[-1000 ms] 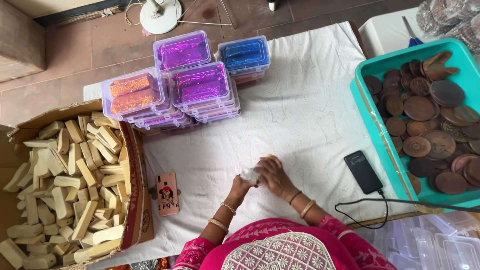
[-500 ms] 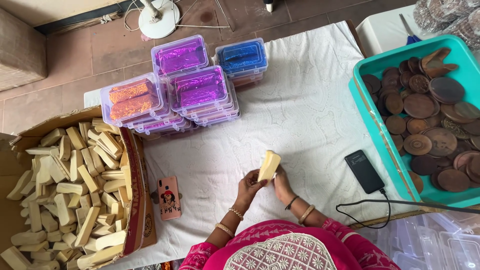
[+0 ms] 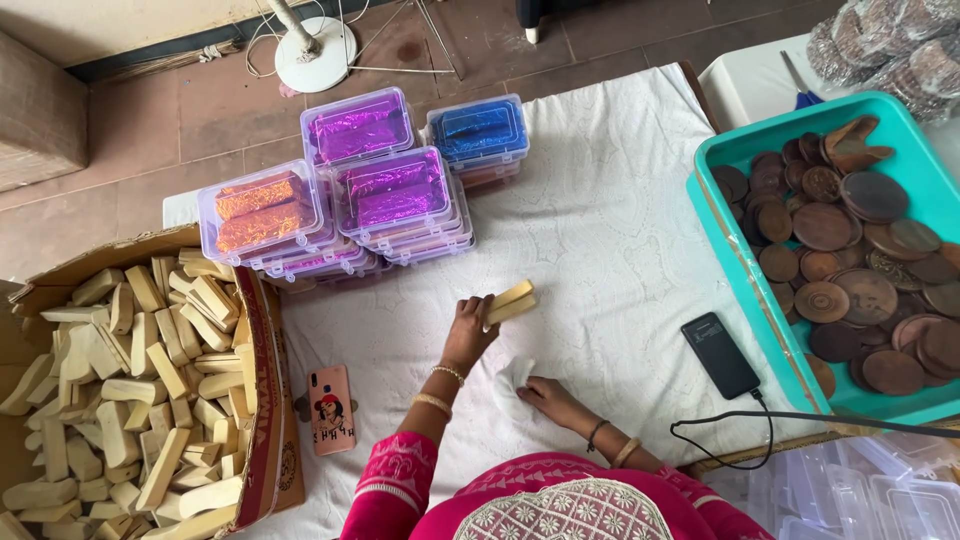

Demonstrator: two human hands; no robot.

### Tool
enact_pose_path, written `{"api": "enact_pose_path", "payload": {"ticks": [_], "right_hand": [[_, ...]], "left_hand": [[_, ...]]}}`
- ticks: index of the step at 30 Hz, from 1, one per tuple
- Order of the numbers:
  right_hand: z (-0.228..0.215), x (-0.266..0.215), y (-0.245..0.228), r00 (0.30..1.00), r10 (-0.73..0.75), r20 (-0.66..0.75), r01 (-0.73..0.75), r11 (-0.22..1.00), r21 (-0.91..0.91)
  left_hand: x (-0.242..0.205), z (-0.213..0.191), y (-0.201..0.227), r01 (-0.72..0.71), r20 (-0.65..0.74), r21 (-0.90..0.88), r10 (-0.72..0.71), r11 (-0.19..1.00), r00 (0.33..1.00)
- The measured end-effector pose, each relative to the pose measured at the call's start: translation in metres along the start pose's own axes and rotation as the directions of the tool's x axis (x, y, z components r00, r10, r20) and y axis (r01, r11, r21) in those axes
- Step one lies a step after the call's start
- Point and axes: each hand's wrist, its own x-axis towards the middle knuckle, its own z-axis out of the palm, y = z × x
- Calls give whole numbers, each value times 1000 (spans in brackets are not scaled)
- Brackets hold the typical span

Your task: The recorder is packaging small wooden bars into foil and plastic containers.

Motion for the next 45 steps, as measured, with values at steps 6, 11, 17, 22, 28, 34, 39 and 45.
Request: {"api": "enact_pose_path", "payload": {"ticks": [6, 11, 17, 22, 28, 34, 39, 45], "right_hand": [[-10, -10, 43, 992, 121, -45, -105, 959, 265], [-9, -8, 50, 987, 143, -74, -93, 880, 465], [-12, -7, 48, 992, 117, -44, -72, 825, 561], [-13, -7, 47, 994, 114, -2, -87, 772, 630], [-9, -1, 75, 997, 77, 0, -61, 790, 610], [-14, -6, 69, 990, 125, -66, -74, 855, 514], [-9, 1, 133, 917, -389, -87, 399, 902, 166], [-29, -30, 14, 996, 2, 87, -57, 772, 634]], "left_hand": [[7, -6, -8, 11, 240, 221, -65, 975, 968], [5, -2, -13, 13, 259, 251, -80, 968, 963], [-4, -1, -16, 160, 239, 210, -209, 965, 948], [-8, -1, -15, 186, 174, 170, -215, 968, 961], [-15, 2, -2, 275, 153, 151, -297, 950, 942], [-85, 14, 31, 107, 3, 74, -108, 991, 994], [-146, 26, 61, 173, 233, -328, -97, 929, 968], [-153, 22, 8, 180, -159, -410, -264, 894, 951]]}}
